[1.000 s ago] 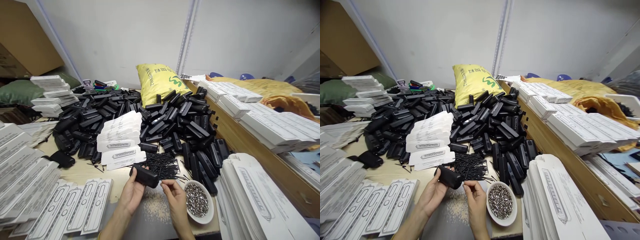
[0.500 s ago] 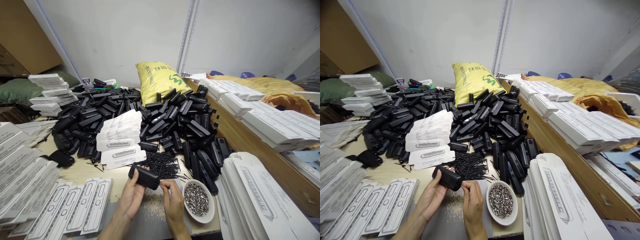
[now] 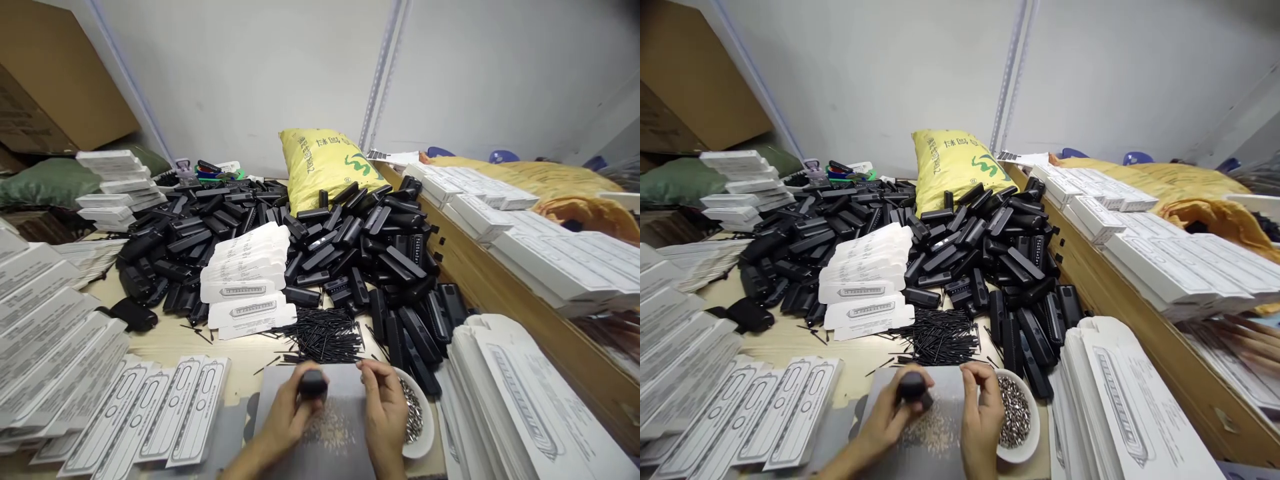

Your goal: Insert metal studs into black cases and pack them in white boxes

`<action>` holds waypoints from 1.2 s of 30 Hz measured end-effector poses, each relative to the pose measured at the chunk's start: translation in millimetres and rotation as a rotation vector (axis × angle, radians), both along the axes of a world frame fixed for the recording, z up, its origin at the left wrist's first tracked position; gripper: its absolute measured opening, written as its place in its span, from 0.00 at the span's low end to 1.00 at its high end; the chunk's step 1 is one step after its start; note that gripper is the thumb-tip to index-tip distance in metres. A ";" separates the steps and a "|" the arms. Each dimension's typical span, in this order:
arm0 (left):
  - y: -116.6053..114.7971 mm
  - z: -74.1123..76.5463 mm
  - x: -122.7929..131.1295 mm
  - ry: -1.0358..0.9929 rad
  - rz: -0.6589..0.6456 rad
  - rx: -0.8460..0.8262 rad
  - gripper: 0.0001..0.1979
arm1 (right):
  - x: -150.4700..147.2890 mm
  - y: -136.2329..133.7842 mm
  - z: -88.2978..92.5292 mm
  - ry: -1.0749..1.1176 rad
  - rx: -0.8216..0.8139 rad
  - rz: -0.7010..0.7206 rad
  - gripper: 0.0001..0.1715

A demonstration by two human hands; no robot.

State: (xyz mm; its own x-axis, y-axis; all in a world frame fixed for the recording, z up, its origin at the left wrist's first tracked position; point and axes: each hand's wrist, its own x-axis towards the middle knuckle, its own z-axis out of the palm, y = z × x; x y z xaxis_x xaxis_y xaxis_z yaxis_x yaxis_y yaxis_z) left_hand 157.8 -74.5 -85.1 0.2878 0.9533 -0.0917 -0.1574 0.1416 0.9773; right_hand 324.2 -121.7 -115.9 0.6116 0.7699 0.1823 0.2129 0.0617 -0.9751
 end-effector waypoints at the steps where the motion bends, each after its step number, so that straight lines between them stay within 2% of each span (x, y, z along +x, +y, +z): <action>1: 2.9 -4.6 5.9 0.141 -0.044 0.053 0.16 | 7.0 1.6 4.3 -0.025 -0.024 -0.019 0.14; 3: 14.7 -12.5 20.8 0.351 -0.076 0.106 0.18 | 17.5 8.7 14.9 -0.097 -0.073 0.030 0.14; 5: 31.5 -18.2 31.7 0.460 -0.107 0.133 0.21 | 21.0 21.9 25.0 -0.187 -0.103 0.112 0.14; 7: 50.1 -23.1 29.6 0.534 -0.137 0.176 0.24 | 15.6 41.7 31.0 -0.318 -0.123 0.192 0.12; 9: 68.8 -28.2 11.2 0.682 -0.125 0.258 0.23 | 0.9 67.1 30.9 -0.486 -0.174 0.280 0.12; 13: 102.0 -37.2 -49.0 1.259 0.009 0.397 0.23 | -48.4 123.0 18.0 -0.823 -0.447 0.488 0.11; 14: 108.1 -38.6 -61.3 1.353 0.032 0.402 0.24 | -61.6 135.3 14.1 -0.838 -0.466 0.501 0.09; 15: 112.9 -39.5 -70.6 1.411 0.039 0.401 0.26 | -73.7 146.1 10.4 -0.847 -0.483 0.504 0.09; 17: 119.5 -40.3 -80.1 1.448 0.026 0.404 0.28 | -92.4 162.7 4.0 -0.840 -0.522 0.488 0.15; 19: 123.8 -39.2 -80.7 1.479 0.005 0.410 0.29 | -101.6 173.1 -0.7 -0.823 -0.568 0.473 0.19; 21: 128.6 -34.1 -78.8 1.495 -0.020 0.410 0.29 | -101.1 178.4 -2.6 -0.803 -0.593 0.470 0.19; 23: 134.6 -22.5 -79.3 1.495 -0.046 0.413 0.28 | -92.0 179.7 -0.9 -0.781 -0.582 0.494 0.15; 25: 140.1 -3.3 -82.8 1.491 -0.062 0.439 0.27 | -75.9 177.7 5.5 -0.754 -0.526 0.558 0.10; 28: 140.4 33.5 -85.9 1.344 -0.148 0.444 0.24 | -44.3 169.1 22.3 -0.714 -0.383 0.671 0.03; 29: 136.7 44.5 -84.0 1.223 -0.227 0.390 0.24 | -33.6 165.1 28.8 -0.707 -0.341 0.689 0.03; 31: 122.1 58.5 -73.4 0.865 -0.444 0.159 0.25 | -14.4 156.1 40.7 -0.674 -0.248 0.707 0.04; 33: 99.4 58.2 -55.5 0.400 -0.612 -0.165 0.27 | 0.4 146.4 48.4 -0.576 -0.123 0.738 0.05; 34: 86.4 53.1 -45.3 0.163 -0.633 -0.318 0.29 | 6.2 141.3 50.1 -0.486 -0.058 0.771 0.06; 36: 60.5 37.3 -26.1 -0.192 -0.561 -0.519 0.30 | 14.9 131.0 49.2 -0.206 0.043 0.876 0.09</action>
